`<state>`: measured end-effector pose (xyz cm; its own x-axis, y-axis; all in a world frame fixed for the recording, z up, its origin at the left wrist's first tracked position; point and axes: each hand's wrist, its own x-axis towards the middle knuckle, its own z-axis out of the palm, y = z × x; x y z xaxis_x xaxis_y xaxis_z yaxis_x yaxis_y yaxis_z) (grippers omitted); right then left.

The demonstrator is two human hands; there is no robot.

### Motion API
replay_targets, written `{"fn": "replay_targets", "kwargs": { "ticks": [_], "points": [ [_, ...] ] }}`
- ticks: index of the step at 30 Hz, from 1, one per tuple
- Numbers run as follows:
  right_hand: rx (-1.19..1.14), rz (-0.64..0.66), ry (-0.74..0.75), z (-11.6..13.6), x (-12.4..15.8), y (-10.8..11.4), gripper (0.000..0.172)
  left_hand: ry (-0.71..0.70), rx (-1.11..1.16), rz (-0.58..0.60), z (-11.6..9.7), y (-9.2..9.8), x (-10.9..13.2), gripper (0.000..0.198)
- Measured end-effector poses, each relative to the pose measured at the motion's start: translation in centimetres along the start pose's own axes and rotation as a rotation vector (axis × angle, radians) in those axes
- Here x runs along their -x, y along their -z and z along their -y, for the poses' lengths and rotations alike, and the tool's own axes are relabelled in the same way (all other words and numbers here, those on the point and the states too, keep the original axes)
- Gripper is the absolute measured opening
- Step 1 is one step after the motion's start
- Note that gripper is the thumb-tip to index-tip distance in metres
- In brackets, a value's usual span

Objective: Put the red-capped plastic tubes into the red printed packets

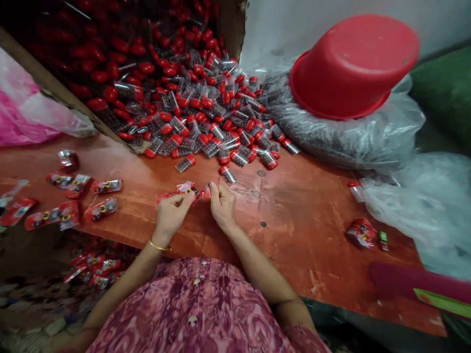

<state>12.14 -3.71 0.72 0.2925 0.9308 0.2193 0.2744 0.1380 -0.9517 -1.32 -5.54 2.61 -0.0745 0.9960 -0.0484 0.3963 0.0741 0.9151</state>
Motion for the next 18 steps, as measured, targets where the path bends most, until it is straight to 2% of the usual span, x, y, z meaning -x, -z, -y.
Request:
{"fn": "replay_targets", "kwargs": {
  "ticks": [2,4,7,9,12,15,18],
  "points": [
    [-0.010,-0.019,0.014,0.3,0.0,0.1,0.040,0.084,0.098,0.119,-0.6,-0.3,0.4,0.035],
    [-0.043,0.001,0.023,0.6,0.1,0.1,0.031,0.132,0.244,0.165,-1.2,-0.8,0.5,0.034],
    [-0.093,0.038,0.002,0.9,0.4,-0.2,0.026,0.179,0.507,0.062,-1.5,-1.8,-0.1,0.032],
    [-0.097,0.045,-0.006,0.8,0.7,-0.5,0.030,0.203,0.625,-0.039,-1.5,-2.4,-0.5,0.031],
    [-0.047,0.059,0.009,0.5,0.8,-0.5,0.040,0.264,0.743,-0.087,-1.5,-2.9,-1.1,0.029],
    [0.095,0.099,0.074,0.0,-0.2,0.4,0.046,0.350,0.869,-0.080,-1.7,-2.9,-1.6,0.031],
    [0.418,0.115,0.195,-1.0,-2.3,2.1,0.044,0.367,0.865,-0.125,-1.6,-2.4,-1.9,0.035]
  ]
}}
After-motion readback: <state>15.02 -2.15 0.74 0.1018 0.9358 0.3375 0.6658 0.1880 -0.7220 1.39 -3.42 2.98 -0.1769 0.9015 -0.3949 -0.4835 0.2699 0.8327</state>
